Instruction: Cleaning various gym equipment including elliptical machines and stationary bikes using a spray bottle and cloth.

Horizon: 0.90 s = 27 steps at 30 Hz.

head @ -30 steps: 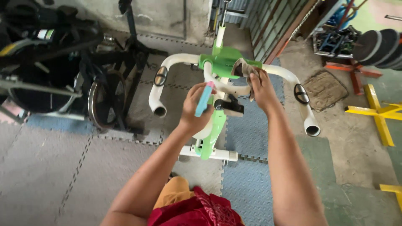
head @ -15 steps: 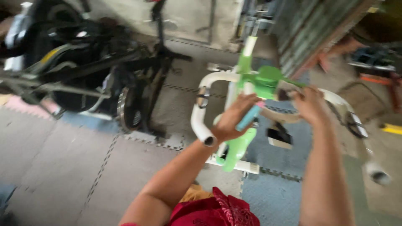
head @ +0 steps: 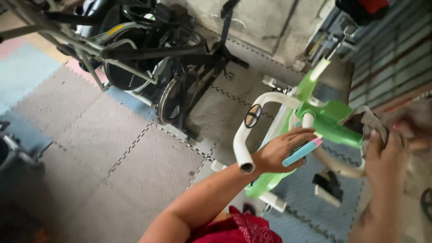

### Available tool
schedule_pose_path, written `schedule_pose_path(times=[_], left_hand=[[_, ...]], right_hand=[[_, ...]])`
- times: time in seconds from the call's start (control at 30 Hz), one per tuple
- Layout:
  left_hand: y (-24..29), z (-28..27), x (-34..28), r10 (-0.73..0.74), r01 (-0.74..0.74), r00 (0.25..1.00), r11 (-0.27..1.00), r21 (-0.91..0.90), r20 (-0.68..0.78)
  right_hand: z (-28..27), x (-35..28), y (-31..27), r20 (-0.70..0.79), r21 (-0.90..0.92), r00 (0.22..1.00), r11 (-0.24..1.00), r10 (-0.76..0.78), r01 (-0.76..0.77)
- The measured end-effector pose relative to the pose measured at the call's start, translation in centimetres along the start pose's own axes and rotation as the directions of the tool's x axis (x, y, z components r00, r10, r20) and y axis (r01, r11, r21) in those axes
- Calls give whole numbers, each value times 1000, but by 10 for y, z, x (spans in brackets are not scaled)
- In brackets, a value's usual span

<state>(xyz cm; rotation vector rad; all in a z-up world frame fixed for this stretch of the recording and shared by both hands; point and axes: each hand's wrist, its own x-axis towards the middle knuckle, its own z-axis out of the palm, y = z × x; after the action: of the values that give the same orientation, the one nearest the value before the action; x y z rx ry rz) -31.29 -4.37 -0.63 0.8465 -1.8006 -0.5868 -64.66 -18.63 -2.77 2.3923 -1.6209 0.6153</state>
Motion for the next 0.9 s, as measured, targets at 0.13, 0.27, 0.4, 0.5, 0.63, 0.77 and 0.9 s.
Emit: schedule_pose_path(times=[0.13, 0.27, 0.4, 0.5, 0.63, 0.77, 0.9], left_hand=[[16, 6, -1, -54, 49, 995, 997, -56, -80], [31, 13, 3, -166, 159, 975, 986, -58, -148], [26, 31, -1, -99, 90, 970, 995, -50, -222], [28, 43, -2, -204, 151, 946, 965, -212, -253], [25, 57, -3, -200, 121, 936, 956, -269, -289], [32, 68, 3, -323, 195, 899, 900, -391, -295], [29, 76, 3, -348, 198, 879, 888, -415, -327]], right_hand=[[-25, 19, -38, -172, 254, 976, 951, -134, 176], [-14, 36, -36, 35, 508, 975, 844, -218, 170], [-2, 42, -33, 275, 369, 928, 919, -252, 140], [-9, 48, -38, 305, 349, 916, 925, -262, 148], [4, 65, -30, 328, 401, 908, 909, -260, 116], [2, 66, -25, 421, 407, 890, 913, -176, -12], [-12, 68, -28, 419, 459, 858, 885, -299, 84]])
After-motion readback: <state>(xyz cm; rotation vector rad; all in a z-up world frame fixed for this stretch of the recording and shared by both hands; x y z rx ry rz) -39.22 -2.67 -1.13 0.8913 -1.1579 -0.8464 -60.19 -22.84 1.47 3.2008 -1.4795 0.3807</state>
